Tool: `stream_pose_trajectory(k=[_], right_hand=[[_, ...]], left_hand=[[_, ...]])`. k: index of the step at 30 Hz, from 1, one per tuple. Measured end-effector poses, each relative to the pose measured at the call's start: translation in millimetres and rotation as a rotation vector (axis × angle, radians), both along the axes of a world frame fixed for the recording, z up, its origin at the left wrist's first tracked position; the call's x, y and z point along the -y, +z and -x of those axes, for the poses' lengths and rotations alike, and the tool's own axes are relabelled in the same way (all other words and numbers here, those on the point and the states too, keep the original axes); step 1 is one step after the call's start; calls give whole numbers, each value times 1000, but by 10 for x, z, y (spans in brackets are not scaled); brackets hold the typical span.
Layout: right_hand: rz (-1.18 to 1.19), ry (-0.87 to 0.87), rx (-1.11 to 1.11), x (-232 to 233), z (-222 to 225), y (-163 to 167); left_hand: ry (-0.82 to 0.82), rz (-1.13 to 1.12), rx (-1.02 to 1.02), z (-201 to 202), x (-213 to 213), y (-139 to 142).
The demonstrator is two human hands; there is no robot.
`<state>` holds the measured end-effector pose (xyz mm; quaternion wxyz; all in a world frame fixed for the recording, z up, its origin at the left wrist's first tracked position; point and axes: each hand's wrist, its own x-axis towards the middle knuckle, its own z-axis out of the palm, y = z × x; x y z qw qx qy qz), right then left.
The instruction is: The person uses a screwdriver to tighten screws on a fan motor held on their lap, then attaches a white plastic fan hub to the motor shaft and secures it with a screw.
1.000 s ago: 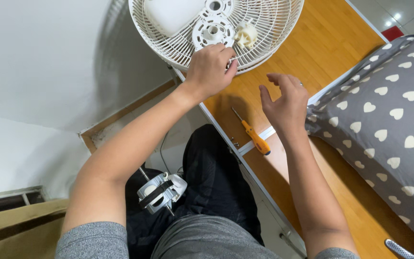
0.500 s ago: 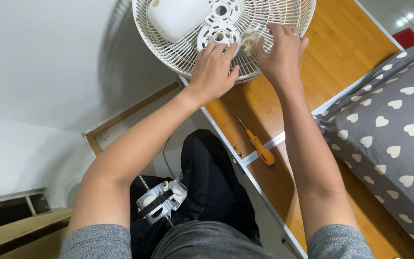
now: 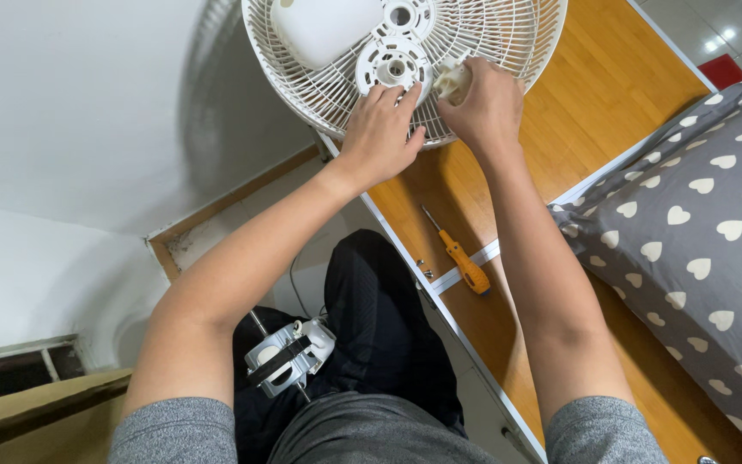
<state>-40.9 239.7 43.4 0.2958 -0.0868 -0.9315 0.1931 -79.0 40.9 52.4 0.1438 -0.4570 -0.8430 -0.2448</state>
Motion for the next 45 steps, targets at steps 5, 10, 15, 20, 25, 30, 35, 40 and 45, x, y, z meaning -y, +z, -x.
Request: stream_pose_trajectory(k=[5, 10, 15, 20, 25, 30, 35, 40, 45], right_hand=[[95, 164, -168, -21, -104, 49], [110, 346, -253, 58, -232, 156], [118, 410, -233, 110, -381, 286], [141, 424, -236, 165, -496, 377], [186, 455, -245, 218, -700, 471], [179, 515, -243, 365, -1039, 691], [134, 538, -251, 557, -1406, 933], [121, 558, -267, 766, -1711, 1088], [100, 600, -287, 938, -1980, 1166]], left_hand=[[1, -2, 10, 12, -36, 45], [-6, -64, -13, 40, -66, 86], [-35, -134, -74, 61, 18, 117], [-38, -184, -73, 64, 71, 182], [-112, -237, -150, -74, 252, 313], [-164, -253, -214, -324, 545, 552], [-205, -299, -221, -599, 818, 792], [-238, -373, -166, -974, 998, 926], [-197, -484, 4, -1395, 1212, 993]])
